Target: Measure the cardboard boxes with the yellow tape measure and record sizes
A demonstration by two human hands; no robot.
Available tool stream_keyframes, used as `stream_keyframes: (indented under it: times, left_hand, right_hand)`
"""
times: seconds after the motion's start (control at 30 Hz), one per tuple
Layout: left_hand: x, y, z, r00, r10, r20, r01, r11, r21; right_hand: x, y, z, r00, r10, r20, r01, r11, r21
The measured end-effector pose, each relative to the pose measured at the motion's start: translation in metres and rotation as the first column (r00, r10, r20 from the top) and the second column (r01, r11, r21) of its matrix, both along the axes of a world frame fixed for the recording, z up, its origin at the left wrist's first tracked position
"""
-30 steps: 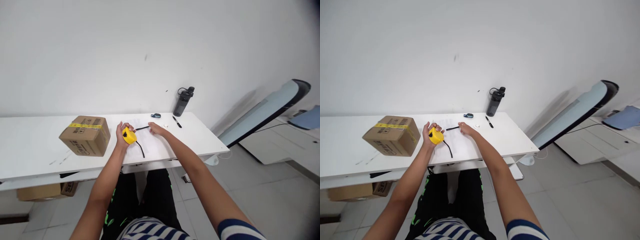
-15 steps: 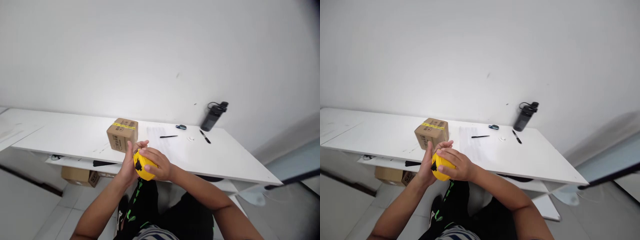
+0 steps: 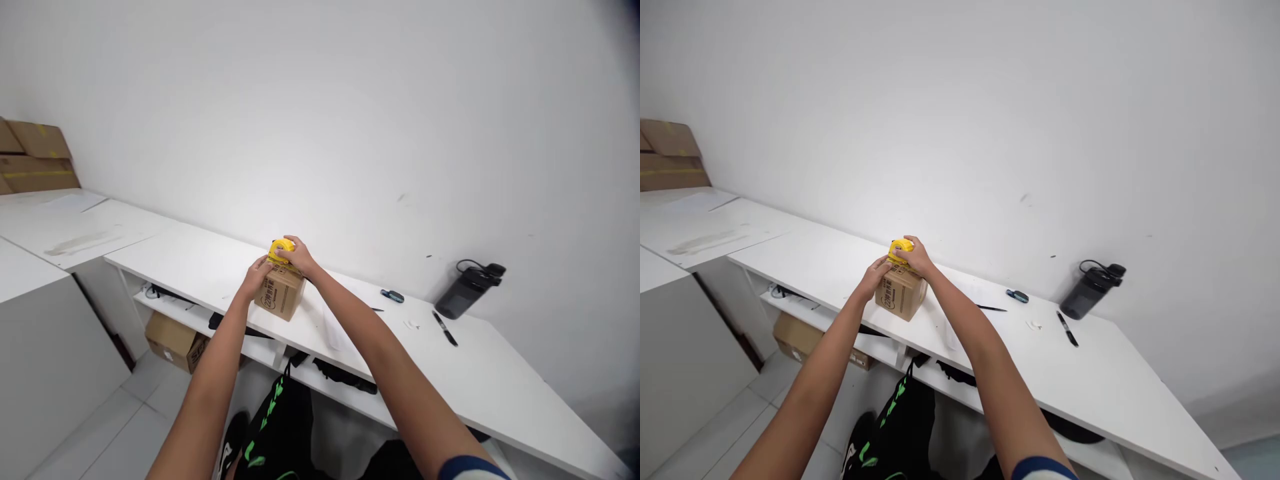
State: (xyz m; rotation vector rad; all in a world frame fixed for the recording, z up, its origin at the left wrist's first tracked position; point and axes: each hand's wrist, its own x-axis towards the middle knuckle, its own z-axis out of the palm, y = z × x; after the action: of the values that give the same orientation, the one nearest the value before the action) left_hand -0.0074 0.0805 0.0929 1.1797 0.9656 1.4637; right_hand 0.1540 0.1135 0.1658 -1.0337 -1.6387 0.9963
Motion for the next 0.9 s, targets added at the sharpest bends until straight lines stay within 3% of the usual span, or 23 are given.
stream_keyframes:
  times: [0.17,0.33,0.5,0.63,0.8,0.9]
  left_hand:
    - [-0.001,-0.007,0.0,0.999,-0.052,-0.007,0.052,0.999,0.012]
    - [0.001,-0.005,-0.002,1.0,0.0,-0.002,0.001,1.0,0.011]
    - [0.006,-0.001,-0.007,0.996,0.083,0.041,-0.083,0.996,0.015]
    - [0.008,0.007,-0.009,0.988,0.146,0.042,-0.147,0.989,0.014]
    - [0.007,0.015,-0.012,0.988,0.141,0.058,-0.144,0.989,0.041]
    - [0.006,0.016,-0.012,0.99,0.13,0.057,-0.131,0.991,0.02]
  right_hand:
    - [-0.013,0.006,-0.013,0.996,0.032,0.081,-0.037,0.997,0.063]
    - [-0.013,0.006,-0.004,0.971,0.058,0.233,-0.092,0.987,0.134]
    - [-0.006,-0.007,0.013,0.803,-0.099,0.588,-0.026,0.979,0.201]
    - [0.028,-0.029,0.017,0.704,-0.183,0.686,0.015,0.97,0.244]
    - [0.091,-0.066,0.014,0.698,-0.174,0.694,0.041,0.978,0.203]
    - [0.116,-0.08,0.01,0.675,-0.165,0.719,0.051,0.983,0.178]
